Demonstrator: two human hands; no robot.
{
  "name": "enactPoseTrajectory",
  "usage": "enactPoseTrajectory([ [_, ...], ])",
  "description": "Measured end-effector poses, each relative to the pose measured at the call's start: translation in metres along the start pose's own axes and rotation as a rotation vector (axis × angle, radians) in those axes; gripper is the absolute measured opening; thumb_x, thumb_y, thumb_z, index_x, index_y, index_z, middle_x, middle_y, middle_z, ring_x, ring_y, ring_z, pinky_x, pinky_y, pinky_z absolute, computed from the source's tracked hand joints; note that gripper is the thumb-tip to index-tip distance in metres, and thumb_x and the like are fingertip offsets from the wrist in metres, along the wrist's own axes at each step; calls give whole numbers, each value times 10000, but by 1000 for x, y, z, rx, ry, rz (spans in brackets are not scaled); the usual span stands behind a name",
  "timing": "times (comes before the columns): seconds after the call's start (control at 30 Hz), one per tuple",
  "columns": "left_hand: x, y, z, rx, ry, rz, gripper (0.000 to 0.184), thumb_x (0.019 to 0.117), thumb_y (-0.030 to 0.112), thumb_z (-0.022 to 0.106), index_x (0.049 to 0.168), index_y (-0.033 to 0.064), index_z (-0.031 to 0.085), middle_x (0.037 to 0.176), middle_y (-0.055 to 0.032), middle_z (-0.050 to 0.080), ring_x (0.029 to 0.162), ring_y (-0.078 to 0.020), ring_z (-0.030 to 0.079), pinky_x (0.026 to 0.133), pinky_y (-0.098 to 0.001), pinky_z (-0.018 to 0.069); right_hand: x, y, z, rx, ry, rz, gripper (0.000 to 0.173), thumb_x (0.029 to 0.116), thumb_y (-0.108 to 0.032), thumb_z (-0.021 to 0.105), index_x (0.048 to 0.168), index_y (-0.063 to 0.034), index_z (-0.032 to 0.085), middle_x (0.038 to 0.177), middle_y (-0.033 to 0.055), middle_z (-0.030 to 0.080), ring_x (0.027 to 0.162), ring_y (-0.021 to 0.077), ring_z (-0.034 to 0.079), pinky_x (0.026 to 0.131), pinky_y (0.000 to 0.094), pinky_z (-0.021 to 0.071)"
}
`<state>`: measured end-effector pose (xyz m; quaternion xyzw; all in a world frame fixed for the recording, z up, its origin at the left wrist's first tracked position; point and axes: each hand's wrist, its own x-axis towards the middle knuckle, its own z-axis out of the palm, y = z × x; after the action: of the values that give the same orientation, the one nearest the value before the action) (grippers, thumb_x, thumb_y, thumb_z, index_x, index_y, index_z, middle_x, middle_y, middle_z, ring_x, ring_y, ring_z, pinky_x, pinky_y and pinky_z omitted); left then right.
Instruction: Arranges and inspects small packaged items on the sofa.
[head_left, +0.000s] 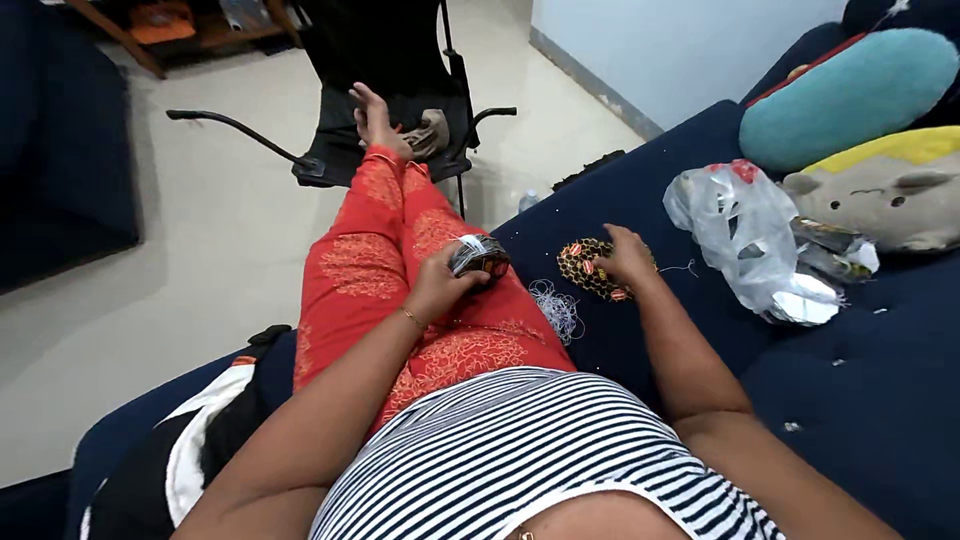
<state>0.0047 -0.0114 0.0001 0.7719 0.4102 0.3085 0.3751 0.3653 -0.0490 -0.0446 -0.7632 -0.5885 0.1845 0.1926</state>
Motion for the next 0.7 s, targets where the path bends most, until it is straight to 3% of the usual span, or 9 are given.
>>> enactPoseTrajectory([
  [0.1,4,-4,2,-24,5,-22,425,852,79,821,1231,-8,648,1081,-142,734,990,-187,722,939,-427,582,1,21,-3,-100,-136,-48,1014,625,6,937,1518,-54,462,1499,248,488,1379,496,441,1063,719,395],
  [0.17,6,-3,1,-40,0,-54,434,855,70,817,1245,-9,645,1102,-148,729,1015,-195,716,958,-435,571,5,24,1,-159,-222,-128,1019,639,17,922,1537,-119,460,1527,203,480,1429,462,401,1063,740,362],
  [0.27,6,-6,1,-53,9,-51,418,845,55,817,1224,-2,653,1096,-127,732,1009,-159,712,954,-392,573,9,19,-1,-211,-142,-167,963,610,2,943,1476,-148,548,1388,263,557,1300,523,483,978,750,414],
  [0.37,6,-7,0,-43,16,-55,430,845,63,820,1233,-6,647,1096,-129,730,1002,-164,712,952,-395,573,7,14,-7,-248,-58,-193,816,616,-10,947,1364,-159,655,1292,275,569,1185,520,535,914,699,469],
  [0.43,7,-6,0,-40,15,-56,447,846,67,821,1249,-9,644,1111,-138,727,1017,-175,711,962,-408,568,4,17,-9,-229,-14,-196,603,631,-10,942,1189,-101,732,1308,278,559,1180,517,542,914,689,485],
  [0.53,8,-6,-2,-59,12,-73,429,841,61,823,1229,-3,652,1101,-131,730,1014,-173,712,956,-415,573,4,20,-17,-161,21,-213,404,674,-19,924,1028,-6,727,1367,280,548,1208,513,542,957,690,480],
  [0.57,8,-5,-2,-69,15,-82,422,841,57,823,1223,-1,655,1098,-130,730,1009,-174,711,953,-414,572,3,18,-22,-120,8,-200,353,708,-40,914,992,18,713,1282,267,595,1159,485,583,934,675,502],
  [0.63,7,-4,-3,-83,13,-101,430,846,60,822,1236,1,651,1112,-131,725,1022,-173,705,962,-414,564,2,10,-36,24,-45,-135,306,774,-96,897,940,40,680,990,244,669,915,413,654,802,630,530],
  [0.7,8,-5,-3,-100,9,-118,438,847,67,822,1246,10,651,1115,-127,726,1023,-172,706,962,-421,566,-1,4,-47,263,-73,-104,306,798,-64,871,939,33,618,854,197,644,761,316,632,711,529,537],
])
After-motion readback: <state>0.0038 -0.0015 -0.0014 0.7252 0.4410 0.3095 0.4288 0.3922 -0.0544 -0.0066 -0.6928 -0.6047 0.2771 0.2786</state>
